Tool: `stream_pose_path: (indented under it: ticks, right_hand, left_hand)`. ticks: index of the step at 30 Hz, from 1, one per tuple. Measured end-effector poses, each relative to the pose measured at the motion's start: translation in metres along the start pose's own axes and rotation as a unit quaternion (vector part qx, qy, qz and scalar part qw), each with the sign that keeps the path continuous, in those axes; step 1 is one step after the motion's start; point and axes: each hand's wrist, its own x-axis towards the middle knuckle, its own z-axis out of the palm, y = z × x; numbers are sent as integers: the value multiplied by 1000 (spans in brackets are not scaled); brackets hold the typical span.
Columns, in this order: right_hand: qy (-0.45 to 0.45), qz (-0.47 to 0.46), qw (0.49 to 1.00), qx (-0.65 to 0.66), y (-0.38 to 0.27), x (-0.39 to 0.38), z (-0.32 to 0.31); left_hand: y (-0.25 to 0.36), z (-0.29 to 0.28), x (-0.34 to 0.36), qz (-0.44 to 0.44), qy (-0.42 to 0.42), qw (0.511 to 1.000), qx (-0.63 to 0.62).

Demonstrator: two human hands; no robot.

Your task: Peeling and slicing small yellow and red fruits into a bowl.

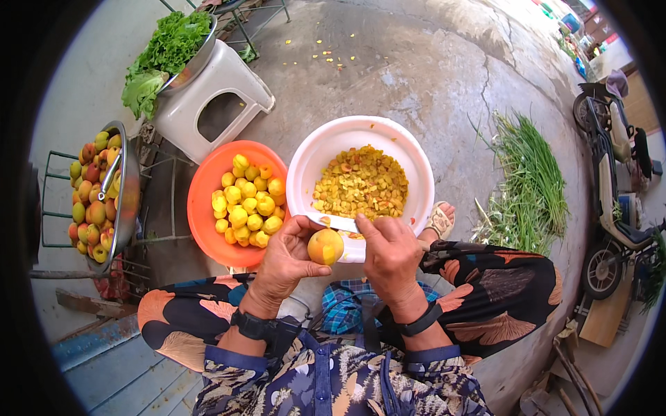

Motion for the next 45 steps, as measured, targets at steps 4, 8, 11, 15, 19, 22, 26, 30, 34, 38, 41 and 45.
stream_pose_path:
  ticks: [4,8,11,15,19,22,26,30,34,38,41,45]
  right_hand:
    - [52,30,996,59,4,0,-4]
    - [20,-66,993,95,-15,-4,-2]
    - [7,-96,992,81,-24,-6,2]
    - [8,-101,991,85,-25,-5,2]
    - [12,-103,991,81,-24,-5,1]
    - [16,-101,992,73,-23,-6,4]
    - [32,-94,994,51,-19,-7,6]
    - [21,-81,995,46,-16,-4,5]
    - [25,10,999,21,1,-4,7]
    - [34,42,997,56,3,-3,3]
    - [31,-65,996,55,-14,0,-2]
    - [9,-90,994,68,-24,-4,3]
  left_hand:
    - [2,0,4,23,3,1000,9]
    - [4,4,4,-23,41,997,66]
    - [-1,1,3,4,30,998,50]
    - [-2,-1,1,-1,40,999,27]
    - [-1,1,3,-20,59,998,-24]
    - [2,2,2,-38,62,996,-44]
    - [-6,-1,2,-53,47,997,-10]
    - [-4,-1,0,-78,67,994,-47]
    - [-7,-3,0,-12,9,998,-58]
    - [-2,-1,3,-7,8,998,-57]
    - [0,-1,2,-13,28,998,-55]
    - [4,0,0,-32,54,998,-24]
